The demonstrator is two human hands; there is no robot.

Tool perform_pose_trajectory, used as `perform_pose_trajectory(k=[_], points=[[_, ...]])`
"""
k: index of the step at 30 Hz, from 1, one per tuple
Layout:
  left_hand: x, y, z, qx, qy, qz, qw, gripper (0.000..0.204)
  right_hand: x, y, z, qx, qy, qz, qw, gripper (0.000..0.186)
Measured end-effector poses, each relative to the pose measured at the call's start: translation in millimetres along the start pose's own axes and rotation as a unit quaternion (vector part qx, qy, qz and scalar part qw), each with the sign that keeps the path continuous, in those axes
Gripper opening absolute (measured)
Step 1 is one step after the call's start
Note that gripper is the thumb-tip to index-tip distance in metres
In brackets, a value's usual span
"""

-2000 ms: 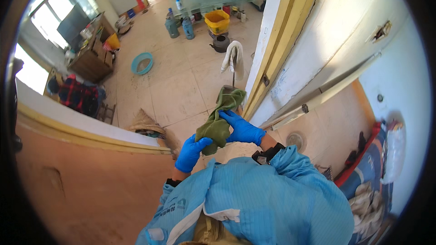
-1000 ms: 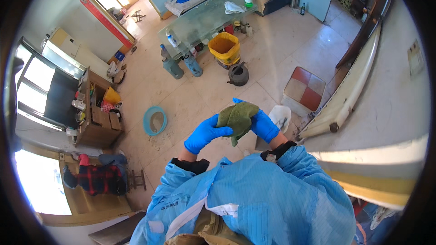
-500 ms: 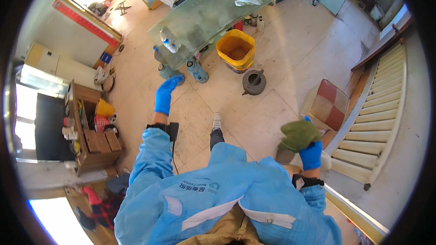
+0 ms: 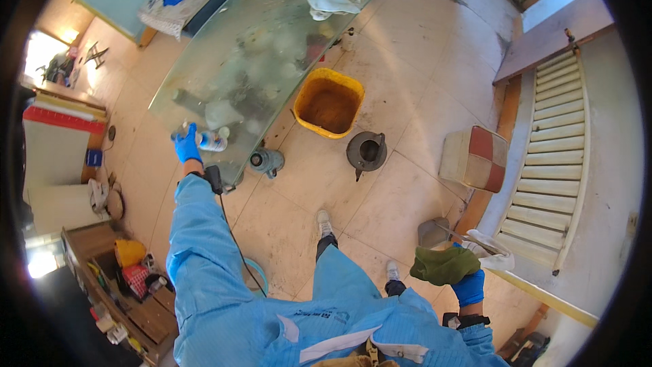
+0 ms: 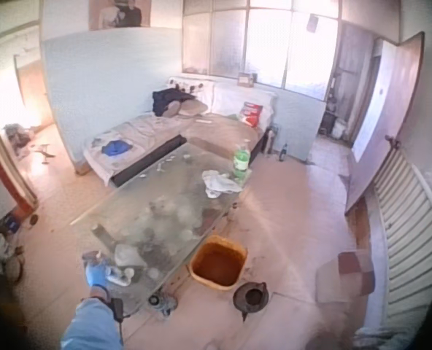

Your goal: The person sprays a cleaning solution onto a wall-mounted switch and wipes it with a cloth. They then move to a glass table and spray the surface before wiping it down.

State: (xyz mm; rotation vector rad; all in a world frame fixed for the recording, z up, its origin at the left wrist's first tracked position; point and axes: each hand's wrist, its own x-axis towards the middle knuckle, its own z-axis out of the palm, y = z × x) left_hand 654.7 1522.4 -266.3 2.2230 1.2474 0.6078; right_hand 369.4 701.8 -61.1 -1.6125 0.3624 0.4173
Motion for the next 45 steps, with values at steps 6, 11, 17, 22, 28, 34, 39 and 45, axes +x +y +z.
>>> perform_pose_trajectory(k=[6,11,17,22,28,34,39,45], points=[[9.8,-24.4,31.1,-0.116,-0.129,-0.128,0.977,0.060,-6.0,-9.0,23.0,0.147,-0.004,0.043,0.988,0.042],[-20.4,-7.6,6.8,-0.043,-0.112,-0.095,0.988,0.052,-1.0,-9.3,29.5,0.292,-0.013,0.050,0.955,0.035],[-149.2,69.6,-116.9,-0.188,-0.095,0.034,0.977,0.041,56.9,-44.5,73.0,0.191,-0.093,-0.006,0.977,0.030],[-284.5,124.3,-244.8,-0.071,-0.213,0.035,0.974,0.045,88.8,-104.8,129.2,0.220,-0.297,0.098,0.924,0.034],[-436.7,125.3,-363.3,-0.113,0.045,-0.001,0.993,0.034,86.2,-114.0,139.0,0.103,-0.492,0.091,0.860,0.046],[-606.7,82.7,-452.3,-0.021,0.166,-0.143,0.975,0.032,71.7,-83.9,106.5,0.043,-0.609,0.163,0.775,0.044],[-755.7,59.4,-504.5,0.059,0.230,-0.295,0.925,0.035,26.1,-76.2,95.0,0.006,-0.683,0.175,0.710,0.048],[-899.5,53.0,-544.3,0.111,0.283,-0.371,0.877,0.032,-51.1,-63.9,102.1,-0.097,-0.762,0.162,0.620,0.048]])
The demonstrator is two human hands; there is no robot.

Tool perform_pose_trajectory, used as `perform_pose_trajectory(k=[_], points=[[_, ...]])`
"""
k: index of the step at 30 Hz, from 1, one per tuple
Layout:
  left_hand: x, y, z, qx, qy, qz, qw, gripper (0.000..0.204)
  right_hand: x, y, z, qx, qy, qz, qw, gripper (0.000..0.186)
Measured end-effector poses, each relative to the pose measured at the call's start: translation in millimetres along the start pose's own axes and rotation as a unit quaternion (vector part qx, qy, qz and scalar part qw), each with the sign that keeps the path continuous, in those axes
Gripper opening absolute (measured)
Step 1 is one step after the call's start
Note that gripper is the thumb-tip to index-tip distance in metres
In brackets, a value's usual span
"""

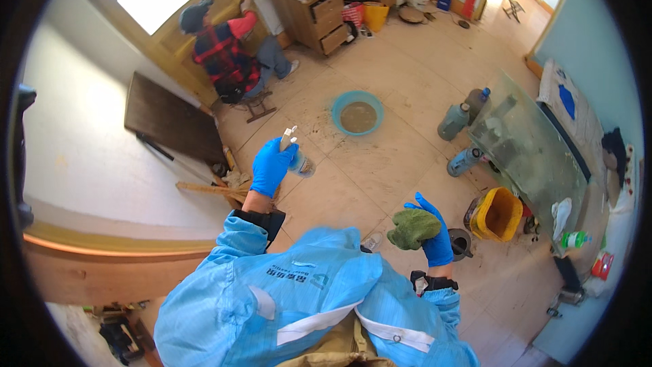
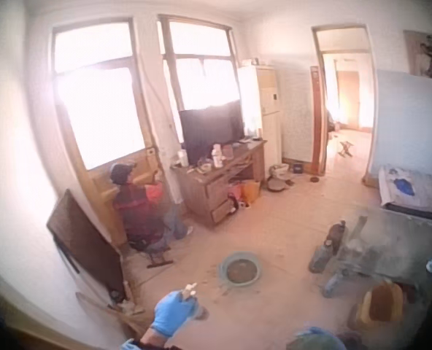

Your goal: The person sprays a cleaning solution onto a wall-mounted switch and wipes it with a cloth. They then move to a glass table and spray the surface before wiping it down.

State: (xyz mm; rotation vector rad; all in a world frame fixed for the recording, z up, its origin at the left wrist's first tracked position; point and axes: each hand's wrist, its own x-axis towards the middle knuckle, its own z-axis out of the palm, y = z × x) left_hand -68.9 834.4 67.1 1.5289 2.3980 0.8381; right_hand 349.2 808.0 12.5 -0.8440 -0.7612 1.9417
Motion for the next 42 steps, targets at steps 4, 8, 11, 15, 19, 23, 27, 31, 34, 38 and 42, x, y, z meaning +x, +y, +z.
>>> perform_pose_trajectory(k=[4,8,11,15,19,23,27,31,34,38,42], points=[[-54.9,-73.2,-51.0,-0.083,0.043,-0.023,0.995,0.032,14.5,34.1,63.6,-0.029,-0.083,0.050,0.995,0.047],[-127.5,-149.3,-113.0,-0.162,0.069,-0.093,0.980,0.032,15.4,94.9,143.3,-0.019,-0.171,0.124,0.977,0.047],[-194.6,-191.6,-166.7,-0.314,0.091,-0.154,0.932,0.031,6.6,142.1,208.4,-0.026,-0.237,0.196,0.951,0.049],[-274.9,-225.6,-254.1,-0.406,0.149,-0.207,0.877,0.031,-7.8,207.1,308.4,-0.091,-0.358,0.265,0.891,0.052],[-352.7,-235.9,-329.9,-0.437,0.261,-0.227,0.830,0.032,-28.1,273.1,397.2,-0.127,-0.486,0.357,0.787,0.061],[-410.5,-227.7,-371.3,-0.427,0.407,-0.226,0.775,0.037,-58.4,329.1,470.5,-0.182,-0.593,0.409,0.669,0.055],[-481.9,-229.7,-410.7,-0.357,0.489,-0.291,0.741,0.034,-123.8,374.5,540.2,-0.218,-0.678,0.463,0.527,0.050],[-532.5,-232.0,-429.3,-0.346,0.549,-0.355,0.673,0.033,-163.7,404.2,567.1,-0.186,-0.654,0.525,0.511,0.046],[-555.0,-232.9,-421.0,-0.317,0.570,-0.403,0.642,0.029,-162.5,445.8,585.7,-0.173,-0.652,0.590,0.444,0.040],[-590.4,-225.1,-396.4,-0.284,0.645,-0.359,0.611,0.041,-186.8,497.4,568.4,-0.136,-0.611,0.666,0.405,0.042],[-619.0,-234.1,-377.6,-0.271,0.614,-0.297,0.680,0.065,-200.9,529.6,577.7,-0.129,-0.595,0.705,0.363,0.041]])
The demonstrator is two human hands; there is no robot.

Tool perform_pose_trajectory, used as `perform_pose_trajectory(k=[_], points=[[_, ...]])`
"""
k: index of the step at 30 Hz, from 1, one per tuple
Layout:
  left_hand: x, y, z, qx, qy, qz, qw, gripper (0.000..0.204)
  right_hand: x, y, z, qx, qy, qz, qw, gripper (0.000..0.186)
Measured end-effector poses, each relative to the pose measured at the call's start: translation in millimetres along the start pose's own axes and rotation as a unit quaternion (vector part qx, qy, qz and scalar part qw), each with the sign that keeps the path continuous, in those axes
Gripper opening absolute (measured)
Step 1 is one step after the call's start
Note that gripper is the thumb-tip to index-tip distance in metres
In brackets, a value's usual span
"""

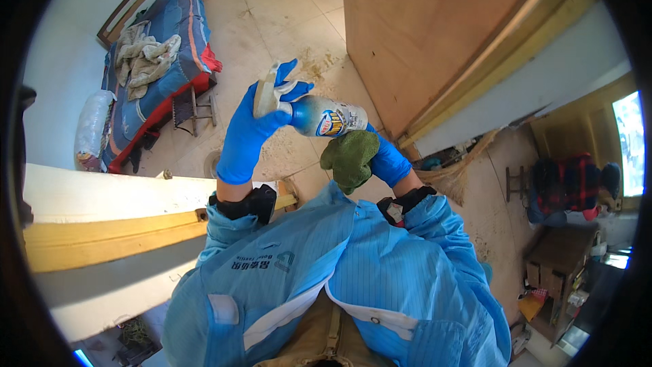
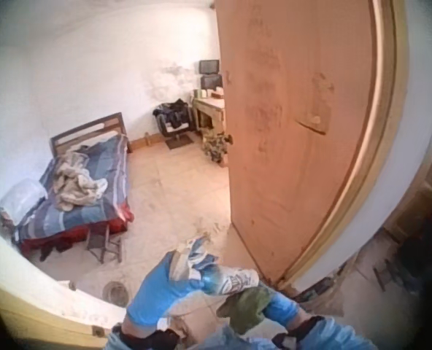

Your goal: The person sprays a cleaning solution onto a wall-mounted switch and wipes it with a cloth. They then move to a glass table and spray the surface before wiping it down.

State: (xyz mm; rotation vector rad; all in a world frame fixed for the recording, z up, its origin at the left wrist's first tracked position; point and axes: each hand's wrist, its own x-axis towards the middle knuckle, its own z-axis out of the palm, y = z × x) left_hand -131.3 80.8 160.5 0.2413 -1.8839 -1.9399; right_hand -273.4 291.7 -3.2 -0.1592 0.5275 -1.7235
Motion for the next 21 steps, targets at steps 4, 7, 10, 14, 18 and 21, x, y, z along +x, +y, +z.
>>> perform_pose_trajectory(k=[4,7,10,14,18,21], points=[[-12.7,-18.6,-18.0,0.121,-0.011,0.013,0.992,0.103,19.1,-12.4,-12.7,-0.074,-0.026,0.053,0.995,0.037],[-19.4,-42.7,-20.4,-0.064,-0.031,0.013,0.997,0.125,36.8,-11.1,-29.1,-0.091,-0.035,0.078,0.992,0.035],[-24.0,-72.5,-25.9,-0.054,-0.024,0.087,0.994,0.133,70.1,-6.5,-52.3,-0.125,-0.135,0.143,0.972,0.033],[-20.3,-109.8,-38.1,-0.074,-0.018,0.114,0.991,0.156,123.0,1.2,-88.0,-0.242,-0.163,0.152,0.944,0.031],[-2.4,-139.6,-51.8,-0.030,0.018,0.139,0.990,0.165,191.8,1.2,-105.6,-0.371,-0.224,0.180,0.883,0.031],[13.9,-143.3,-65.7,0.036,0.086,0.174,0.980,0.160,254.5,-6.3,-94.9,-0.275,-0.303,0.290,0.865,0.035]])
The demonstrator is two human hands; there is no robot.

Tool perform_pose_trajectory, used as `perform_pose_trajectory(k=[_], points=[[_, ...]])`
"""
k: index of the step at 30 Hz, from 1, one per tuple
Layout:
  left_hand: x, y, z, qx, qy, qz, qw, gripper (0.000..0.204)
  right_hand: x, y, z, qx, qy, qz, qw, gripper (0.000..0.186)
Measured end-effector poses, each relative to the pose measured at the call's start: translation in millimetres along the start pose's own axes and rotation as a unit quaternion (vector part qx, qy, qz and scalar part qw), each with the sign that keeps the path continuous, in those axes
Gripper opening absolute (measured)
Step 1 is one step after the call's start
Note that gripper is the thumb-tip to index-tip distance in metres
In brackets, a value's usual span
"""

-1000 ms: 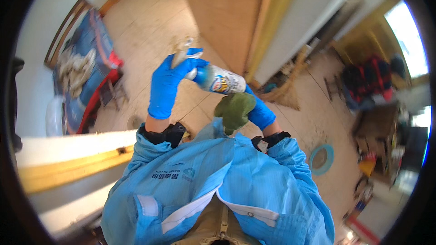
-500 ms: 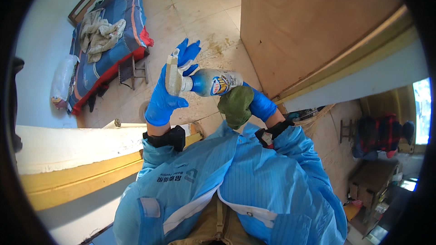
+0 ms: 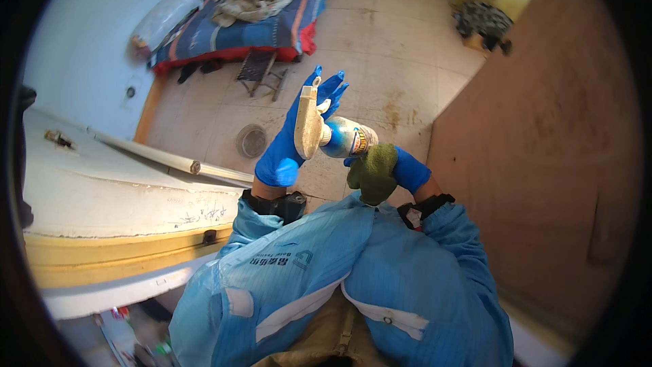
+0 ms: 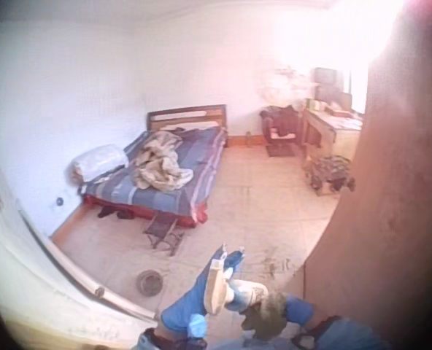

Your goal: The person sprays a cleaning solution onto a wall-mounted switch and wipes it with a cloth. They then move to a glass table and spray the surface before wiping it down.

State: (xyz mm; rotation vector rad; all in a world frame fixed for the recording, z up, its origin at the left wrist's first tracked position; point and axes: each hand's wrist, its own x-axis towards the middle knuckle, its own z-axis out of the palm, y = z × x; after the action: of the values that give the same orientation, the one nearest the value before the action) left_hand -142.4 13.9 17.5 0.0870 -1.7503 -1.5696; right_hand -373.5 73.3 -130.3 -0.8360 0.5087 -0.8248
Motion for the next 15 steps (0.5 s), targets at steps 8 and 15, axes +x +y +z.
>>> perform_pose_trajectory(k=[8,15], points=[[60.6,-1.6,-41.2,0.090,0.184,-0.001,0.979,0.131,78.9,-111.4,-46.0,-0.022,-0.118,0.159,0.980,0.045],[96.2,-5.6,-151.4,0.173,0.381,0.007,0.908,0.106,233.4,-172.6,-65.7,0.035,-0.145,0.321,0.935,0.039]])
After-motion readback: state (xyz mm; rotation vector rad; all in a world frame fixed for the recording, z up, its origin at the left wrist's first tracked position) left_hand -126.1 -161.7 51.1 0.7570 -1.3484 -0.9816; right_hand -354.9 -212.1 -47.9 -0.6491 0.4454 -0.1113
